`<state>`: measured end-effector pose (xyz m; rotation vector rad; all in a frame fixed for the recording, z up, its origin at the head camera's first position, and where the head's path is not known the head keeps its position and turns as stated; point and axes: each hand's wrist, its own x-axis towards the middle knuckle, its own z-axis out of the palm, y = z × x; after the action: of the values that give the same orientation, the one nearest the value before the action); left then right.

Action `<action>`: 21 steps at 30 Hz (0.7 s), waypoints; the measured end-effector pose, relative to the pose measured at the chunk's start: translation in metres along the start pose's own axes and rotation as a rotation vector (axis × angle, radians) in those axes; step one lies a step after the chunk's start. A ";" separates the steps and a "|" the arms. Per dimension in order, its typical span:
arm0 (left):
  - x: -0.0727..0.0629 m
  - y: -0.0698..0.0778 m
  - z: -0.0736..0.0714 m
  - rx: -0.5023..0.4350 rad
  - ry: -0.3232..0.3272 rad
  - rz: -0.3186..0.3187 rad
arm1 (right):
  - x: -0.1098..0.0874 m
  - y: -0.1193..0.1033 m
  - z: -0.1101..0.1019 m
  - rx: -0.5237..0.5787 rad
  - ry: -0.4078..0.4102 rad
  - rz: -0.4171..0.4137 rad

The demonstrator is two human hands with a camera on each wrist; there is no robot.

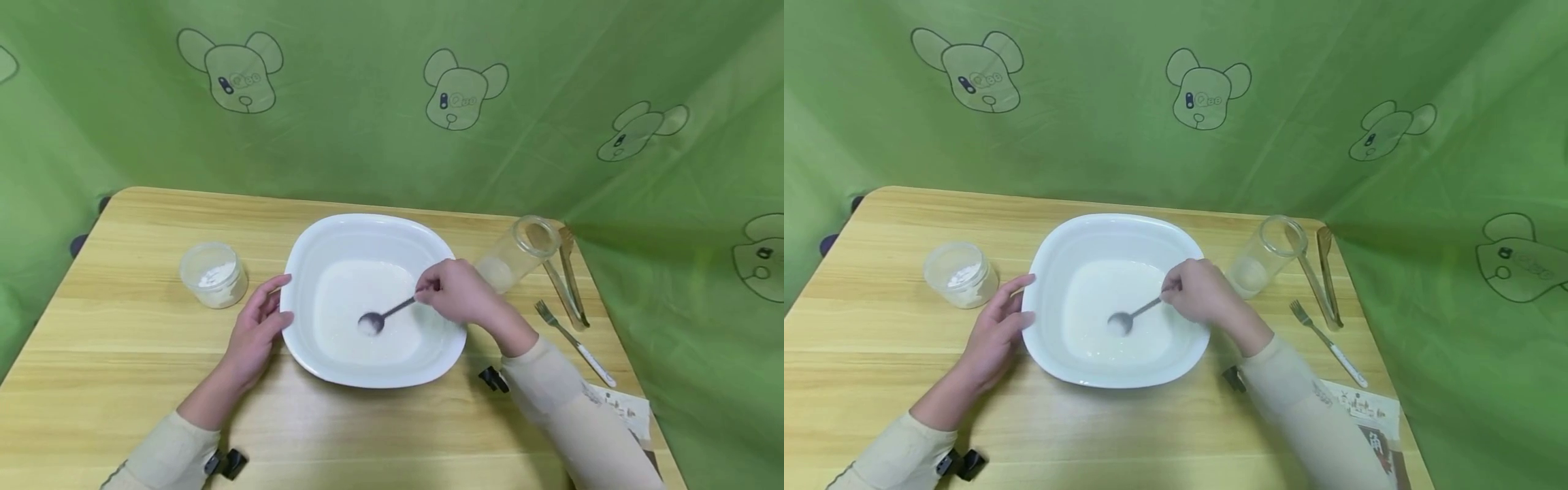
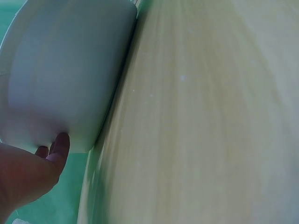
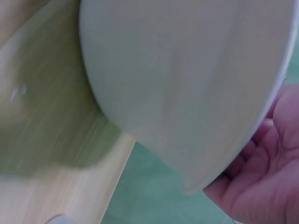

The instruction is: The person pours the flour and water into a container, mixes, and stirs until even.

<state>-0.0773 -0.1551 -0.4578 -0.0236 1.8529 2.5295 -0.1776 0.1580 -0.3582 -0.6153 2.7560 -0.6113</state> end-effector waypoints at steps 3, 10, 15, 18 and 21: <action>0.000 0.001 0.001 0.003 -0.002 0.001 | -0.001 0.000 -0.003 -0.018 0.007 0.028; 0.000 0.001 0.000 0.004 0.001 -0.002 | -0.001 0.003 -0.006 -0.050 0.045 0.057; 0.000 0.000 0.001 0.004 -0.006 -0.006 | -0.002 -0.001 -0.004 -0.019 -0.050 0.014; 0.000 0.001 0.001 0.007 -0.003 -0.008 | 0.002 -0.006 -0.001 -0.043 0.028 0.039; 0.000 0.001 0.001 0.010 0.006 -0.008 | 0.008 -0.012 0.005 -0.026 0.036 0.012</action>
<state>-0.0770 -0.1545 -0.4565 -0.0389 1.8637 2.5173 -0.1785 0.1428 -0.3581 -0.5991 2.8036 -0.5904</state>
